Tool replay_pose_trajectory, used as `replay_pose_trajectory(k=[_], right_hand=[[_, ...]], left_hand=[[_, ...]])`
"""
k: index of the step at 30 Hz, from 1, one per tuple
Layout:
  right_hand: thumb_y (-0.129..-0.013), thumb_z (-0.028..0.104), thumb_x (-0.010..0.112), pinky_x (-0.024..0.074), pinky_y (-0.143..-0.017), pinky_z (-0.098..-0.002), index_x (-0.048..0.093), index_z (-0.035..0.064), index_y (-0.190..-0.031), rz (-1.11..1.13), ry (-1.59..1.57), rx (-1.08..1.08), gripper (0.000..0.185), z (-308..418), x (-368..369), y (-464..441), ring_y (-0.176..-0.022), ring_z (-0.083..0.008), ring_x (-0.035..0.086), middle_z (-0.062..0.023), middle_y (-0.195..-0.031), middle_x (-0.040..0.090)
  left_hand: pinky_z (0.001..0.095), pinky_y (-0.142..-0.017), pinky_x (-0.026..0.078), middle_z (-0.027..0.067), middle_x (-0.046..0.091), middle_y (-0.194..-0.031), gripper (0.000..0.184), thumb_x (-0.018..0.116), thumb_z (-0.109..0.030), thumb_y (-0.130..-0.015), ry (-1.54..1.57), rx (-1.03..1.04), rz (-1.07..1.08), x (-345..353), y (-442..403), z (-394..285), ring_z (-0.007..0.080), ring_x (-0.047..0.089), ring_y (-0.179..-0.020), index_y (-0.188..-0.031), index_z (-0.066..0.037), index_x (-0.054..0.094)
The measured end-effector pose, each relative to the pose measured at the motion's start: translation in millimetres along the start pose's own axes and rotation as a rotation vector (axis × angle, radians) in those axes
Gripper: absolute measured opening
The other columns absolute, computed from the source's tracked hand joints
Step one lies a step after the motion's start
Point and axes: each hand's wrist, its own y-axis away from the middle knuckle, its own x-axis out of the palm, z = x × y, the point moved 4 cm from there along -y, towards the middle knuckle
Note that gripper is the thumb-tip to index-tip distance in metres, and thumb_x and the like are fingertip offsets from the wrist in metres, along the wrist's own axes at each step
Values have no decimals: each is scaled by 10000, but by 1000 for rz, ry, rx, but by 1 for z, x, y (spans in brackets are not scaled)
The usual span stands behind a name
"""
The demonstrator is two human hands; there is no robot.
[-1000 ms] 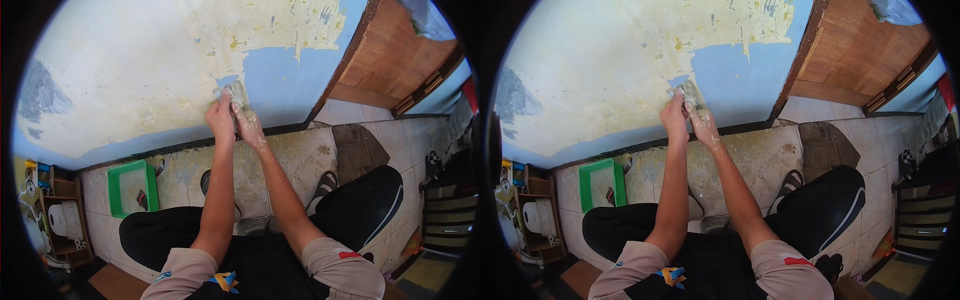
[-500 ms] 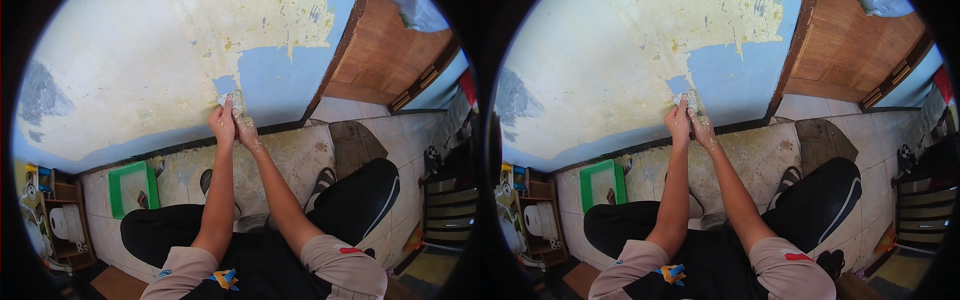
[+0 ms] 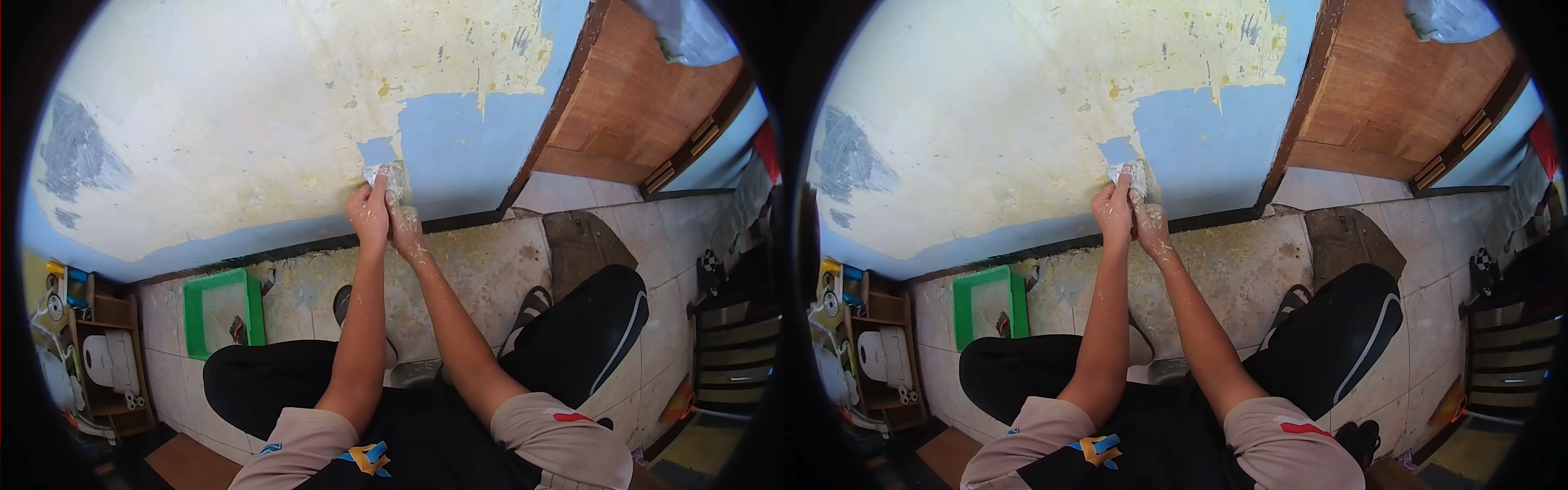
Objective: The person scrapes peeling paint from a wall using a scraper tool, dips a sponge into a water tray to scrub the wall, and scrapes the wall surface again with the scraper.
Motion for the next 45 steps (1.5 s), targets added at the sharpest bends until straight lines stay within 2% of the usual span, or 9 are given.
replay_pose_trajectory(k=[12,20,24,26,29,35,39,42,45], right_hand=[[-992,492,550,313,-456,-281,630,69,-714,-76,-226,-127,513,2,19,-10,-495,-80,427,24,-539,498],[-965,554,560,311,-461,-310,580,48,-600,-85,250,44,624,-71,-31,0,-488,-107,423,9,-509,477],[-982,549,535,393,-498,-360,645,-23,-855,-68,116,274,595,-150,-56,-14,-541,-149,502,-90,-589,526],[-945,577,581,323,-463,-332,538,60,-572,-86,295,28,638,-132,-55,2,-478,-123,438,-1,-505,472],[-942,577,586,331,-465,-344,527,52,-565,-117,279,254,649,-147,-60,-2,-477,-121,446,-10,-504,474],[-947,559,585,334,-473,-357,515,36,-557,-132,303,133,656,-160,-67,-12,-482,-125,437,-16,-497,464],[-951,552,582,333,-477,-360,523,28,-581,-112,301,152,644,-167,-67,-13,-495,-124,438,-25,-513,471],[-952,554,582,331,-478,-367,502,26,-579,-112,403,-250,651,-171,-60,-14,-507,-121,441,-29,-521,461],[-946,409,650,357,-480,-362,630,0,-815,-40,289,-154,430,-187,-56,-14,-512,-153,459,-56,-584,518]], left_hand=[[263,-481,333,-19,520,-544,440,758,-259,-890,6,15,4,-7,-12,-6,57,414,-510,-574,-3,591],[327,-540,410,52,570,-550,520,736,-412,-874,-334,-73,-11,-29,17,58,115,480,-532,-652,50,646],[347,-561,420,78,580,-560,529,731,-425,-871,-425,-110,-45,-41,29,87,140,497,-546,-649,47,645],[361,-569,414,86,569,-563,530,731,-424,-870,-402,-194,-30,-47,34,102,148,493,-555,-653,51,642],[366,-563,398,90,549,-556,532,731,-422,-872,-382,-242,-25,-56,31,123,145,460,-556,-654,54,636],[379,-544,357,65,482,-531,569,730,-423,-879,-337,-205,-16,-60,22,149,139,386,-552,-603,48,568],[388,-538,347,60,448,-518,591,733,-432,-876,-323,-215,-15,-59,22,145,138,375,-541,-590,47,541],[382,-541,366,78,482,-519,591,738,-438,-870,-386,-199,-17,-58,24,130,144,391,-532,-594,53,558],[374,-545,384,106,520,-528,588,734,-439,-871,-505,-150,-5,-57,23,111,154,403,-526,-605,60,572]])
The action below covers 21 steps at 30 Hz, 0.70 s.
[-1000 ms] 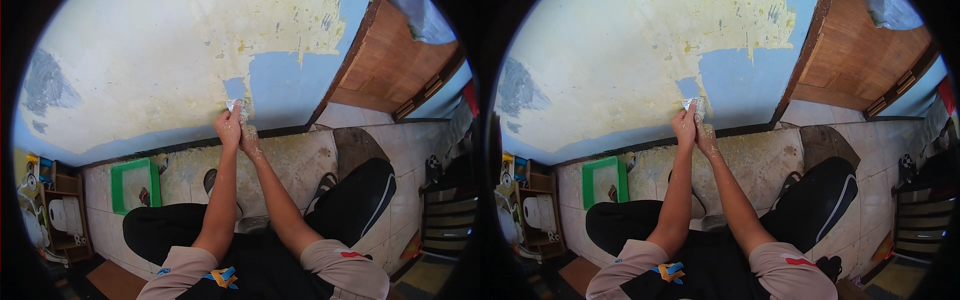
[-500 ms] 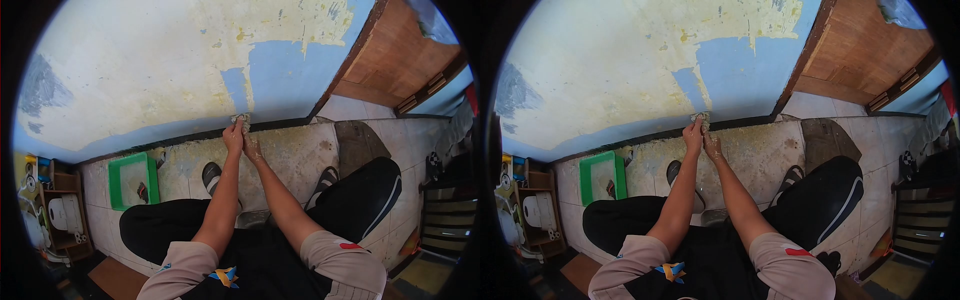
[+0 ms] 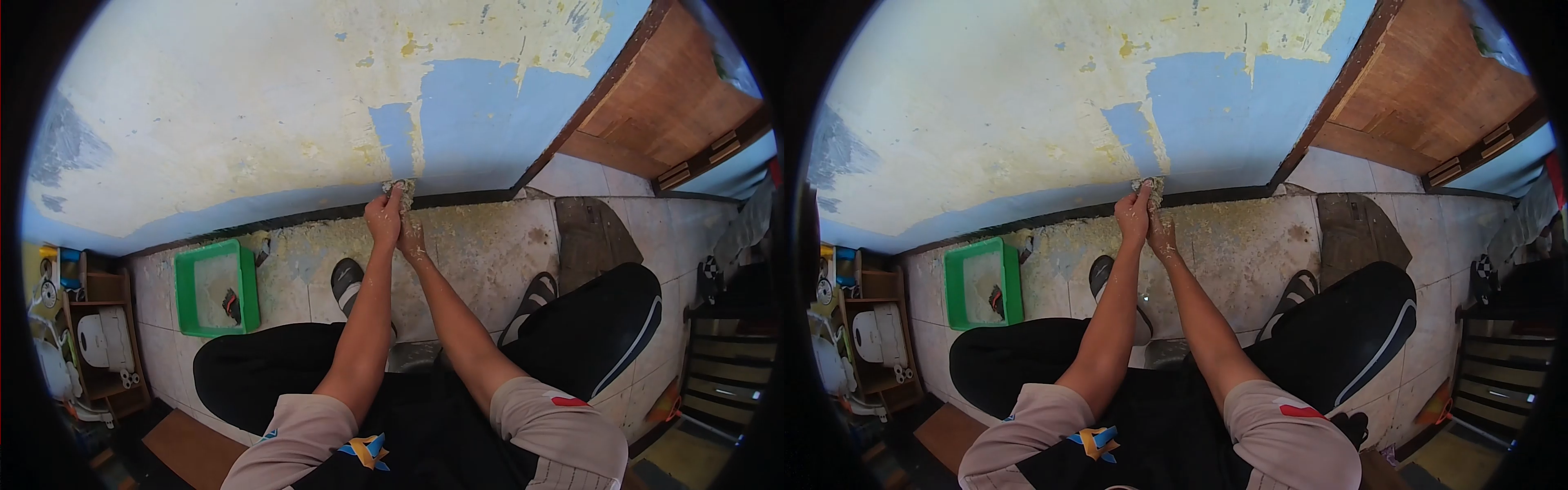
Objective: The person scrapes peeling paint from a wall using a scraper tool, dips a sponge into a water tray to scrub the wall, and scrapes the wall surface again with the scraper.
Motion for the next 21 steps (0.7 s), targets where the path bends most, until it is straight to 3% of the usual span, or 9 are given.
replay_pose_trajectory(k=[3,6,7,8,11,14,16,19,21], right_hand=[[-918,218,683,391,-490,-344,605,2,-1191,-52,441,-395,357,-12,10,1,-523,-194,486,-75,-675,584],[-884,71,668,421,-508,-334,378,36,-1471,-7,522,-568,656,-40,18,-5,-550,-234,519,-97,-780,629],[-943,224,617,420,-506,-343,511,37,-1154,-10,281,-283,302,-36,13,-6,-553,-193,538,-68,-707,610],[-1001,378,565,419,-505,-352,644,38,-838,-12,40,-1,385,-32,10,-5,-556,-152,556,-38,-633,591],[-944,325,663,396,-511,-361,622,6,-780,-45,-203,348,361,19,13,11,-504,-175,486,-43,-562,500],[-960,450,619,380,-503,-358,476,39,-562,14,81,281,590,48,31,23,-497,-147,476,-14,-505,439],[-965,455,608,382,-500,-355,488,47,-571,131,153,227,580,52,49,28,-498,-150,482,-17,-509,453],[-963,500,591,382,-485,-353,494,72,-574,256,225,-138,587,-8,70,25,-476,-152,482,-18,-509,472],[-955,501,605,368,-458,-332,511,84,-593,338,154,315,560,33,75,47,-450,-143,474,-11,-503,470]], left_hand=[[374,-553,410,140,557,-549,570,730,-436,-873,-134,35,-2,-6,1,-14,161,445,-523,-626,63,606],[376,-492,313,42,418,-500,611,740,-445,-866,-53,151,-48,-9,-2,-10,116,340,-529,-553,27,511],[359,-507,342,40,480,-542,568,731,-466,-866,-94,89,57,-11,-5,-6,118,403,-544,-615,15,563],[342,-522,371,38,542,-583,536,723,-488,-865,-133,31,163,-15,-10,-3,119,466,-559,-677,2,616],[314,-622,466,51,686,-810,493,700,-536,-857,-60,-62,613,-40,-32,-12,144,635,-733,-928,-48,702],[346,-761,527,57,715,-1052,590,690,-573,-830,-718,-268,933,-130,-78,-39,182,685,-943,-1175,-94,682],[395,-773,545,71,726,-1031,559,694,-565,-820,-1071,-286,867,-216,-117,-56,212,686,-910,-1131,-101,723],[437,-781,536,179,733,-912,397,736,-416,-768,-1443,132,590,-336,-151,-79,329,695,-840,-934,-56,761],[442,-802,536,178,733,-923,419,747,-428,-765,-1514,2,529,-400,-148,-73,342,694,-891,-938,-47,756]])
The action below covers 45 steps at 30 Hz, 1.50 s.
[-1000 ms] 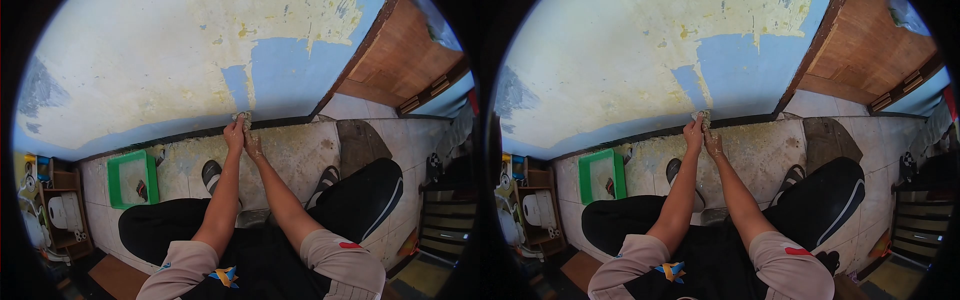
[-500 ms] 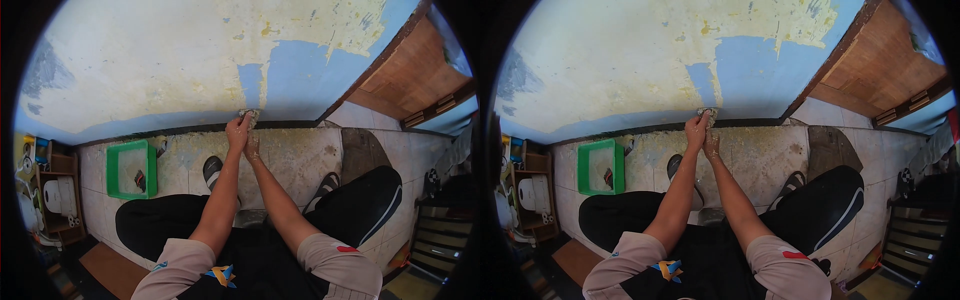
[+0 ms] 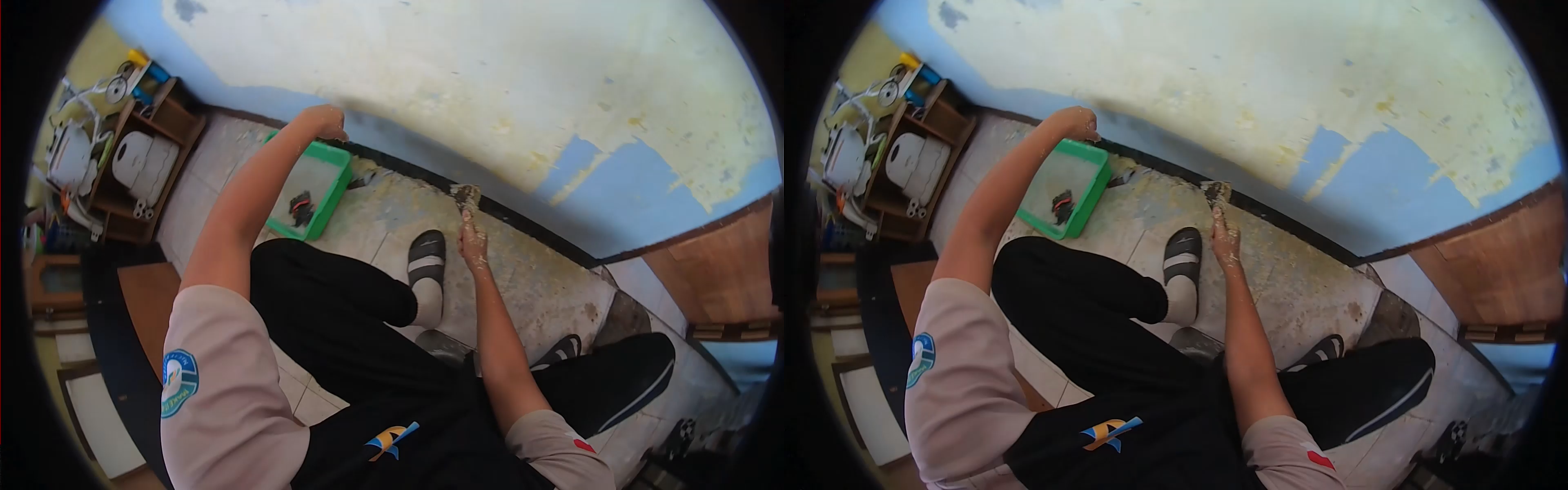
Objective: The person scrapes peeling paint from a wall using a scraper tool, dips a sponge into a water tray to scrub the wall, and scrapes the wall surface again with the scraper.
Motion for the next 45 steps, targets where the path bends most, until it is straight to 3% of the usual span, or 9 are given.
replay_pose_trajectory(k=[4,8,14,22,24,30,33,39,45], right_hand=[[-945,542,600,319,-401,-282,515,111,-603,55,12,109,557,5,-3,22,-406,-108,435,6,-482,454],[-944,557,593,302,-387,-278,495,117,-593,19,39,191,571,-9,-22,25,-387,-104,405,6,-472,436],[-960,615,507,290,-381,-279,467,109,-606,16,152,218,619,-13,-40,27,-372,-117,380,-6,-465,419],[-959,598,534,292,-375,-271,475,140,-637,-36,41,295,562,-35,-43,24,-378,-101,388,14,-480,417],[-956,603,536,293,-375,-272,475,140,-640,-30,42,297,563,-36,-43,25,-378,-102,388,14,-481,417],[-944,618,546,295,-375,-276,473,140,-641,-29,30,326,570,-28,-38,25,-374,-108,381,16,-476,408],[-939,619,553,302,-376,-277,476,138,-641,-33,11,342,571,-37,-40,23,-375,-111,391,14,-477,413],[-939,598,566,332,-381,-277,494,123,-637,-119,73,329,567,-33,-48,27,-385,-108,432,7,-488,452],[-936,564,597,327,-377,-272,498,119,-628,-81,-41,325,551,-33,-55,23,-377,-99,427,7,-489,458]], left_hand=[[433,-874,527,211,713,-1038,495,752,-450,-769,231,15,-91,89,35,81,348,676,-1000,-1042,-38,732],[465,-1047,427,286,518,-1370,782,768,-523,-732,476,-223,-203,244,38,133,436,526,-1236,-1332,-59,574],[587,-996,435,342,323,-1453,913,777,-515,-737,401,-461,-259,368,26,113,584,445,-1198,-1430,-62,393],[519,-875,517,298,581,-1182,639,732,-408,-811,652,-433,-238,363,28,93,489,618,-1020,-1255,-38,460],[475,-851,531,232,686,-1071,575,692,-422,-822,557,-319,37,359,24,90,384,675,-978,-1231,-36,573],[427,-865,523,192,714,-1102,518,625,-376,-837,787,-272,433,334,42,94,343,690,-988,-1272,-96,651],[425,-874,519,176,712,-1129,509,616,-377,-833,408,-271,283,286,64,63,334,687,-1003,-1256,-97,664],[445,-895,520,200,700,-1122,528,588,-457,-836,403,-76,393,325,66,83,379,669,-1032,-1240,-126,672],[486,-890,503,285,667,-1037,542,598,-521,-824,440,-308,100,306,78,82,434,649,-1017,-1079,-56,715]])
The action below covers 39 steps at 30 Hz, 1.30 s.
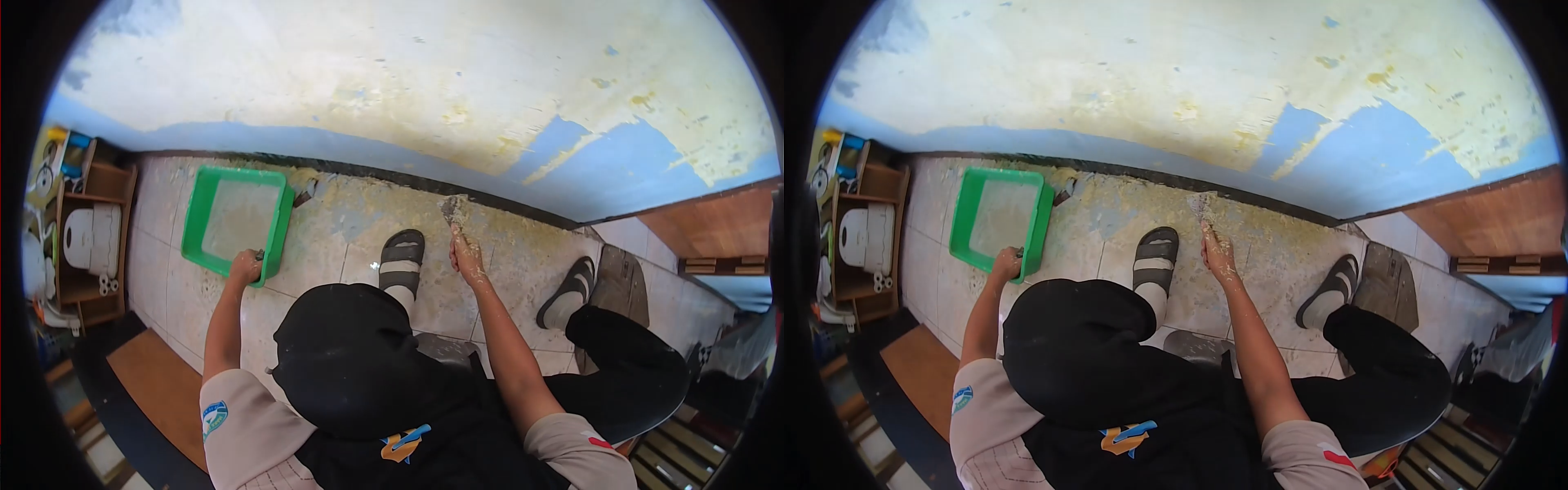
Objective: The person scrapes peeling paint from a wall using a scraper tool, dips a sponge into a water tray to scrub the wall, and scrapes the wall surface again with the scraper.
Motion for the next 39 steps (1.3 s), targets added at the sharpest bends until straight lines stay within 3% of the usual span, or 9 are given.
replay_pose_trajectory(k=[7,9,11,14,22,26,31,34,39], right_hand=[[-939,599,566,329,-380,-285,502,127,-624,-56,20,-26,571,-11,-8,-5,-379,-110,425,9,-490,450],[-935,624,550,332,-384,-290,502,131,-622,-82,63,-10,586,-16,-10,-10,-381,-117,423,8,-490,446],[-927,629,562,325,-378,-289,502,122,-623,-72,38,0,594,-14,-11,-11,-378,-121,424,3,-485,442],[-937,614,557,320,-371,-291,498,110,-619,-35,1,2,598,-9,-12,-10,-376,-123,429,-4,-481,444],[-937,614,544,352,-386,-300,508,118,-657,-77,41,-25,570,-29,-16,-15,-398,-127,450,-10,-501,468],[-931,611,559,372,-397,-304,531,97,-664,-113,27,20,579,-25,-21,-10,-415,-133,478,-16,-518,500],[-960,525,576,375,-446,-317,547,68,-624,-46,59,-111,567,-18,-17,1,-455,-119,476,-13,-514,493],[-957,512,583,381,-460,-331,550,59,-616,-63,11,-78,568,-15,-21,2,-453,-132,478,-15,-515,498],[-946,528,581,399,-501,-340,561,44,-630,-89,-47,-72,578,-17,-34,-4,-498,-139,499,-24,-528,510]], left_hand=[[440,-648,534,213,687,-754,479,605,-483,-876,434,132,-485,-22,-16,17,302,706,-701,-833,-16,707],[386,-497,477,127,670,-681,435,620,-458,-866,1173,-29,-609,0,-41,50,204,635,-545,-783,-35,683],[349,-438,413,76,630,-621,397,613,-433,-866,1050,-480,-605,-22,-22,43,177,557,-479,-818,-44,673],[315,-414,367,41,550,-547,373,591,-422,-872,1321,-592,-639,-41,-4,22,158,465,-425,-790,-62,650],[297,-488,367,2,531,-662,375,529,-506,-964,2099,26,14,-97,34,-165,139,490,-577,-907,-152,641],[283,-557,428,11,585,-793,332,530,-457,-991,2029,281,82,-128,61,-262,133,540,-667,-1068,-146,618],[386,-843,553,117,521,-1186,564,685,-71,-914,1083,1175,-639,-174,136,-423,216,633,-927,-1351,-44,328],[381,-782,529,130,558,-1084,426,881,-167,-684,426,1339,-981,-198,184,-513,292,596,-967,-1080,-165,723],[373,-808,296,-66,522,-990,350,810,-287,-648,196,1532,-1515,-163,152,-591,191,472,-905,-978,-376,735]])
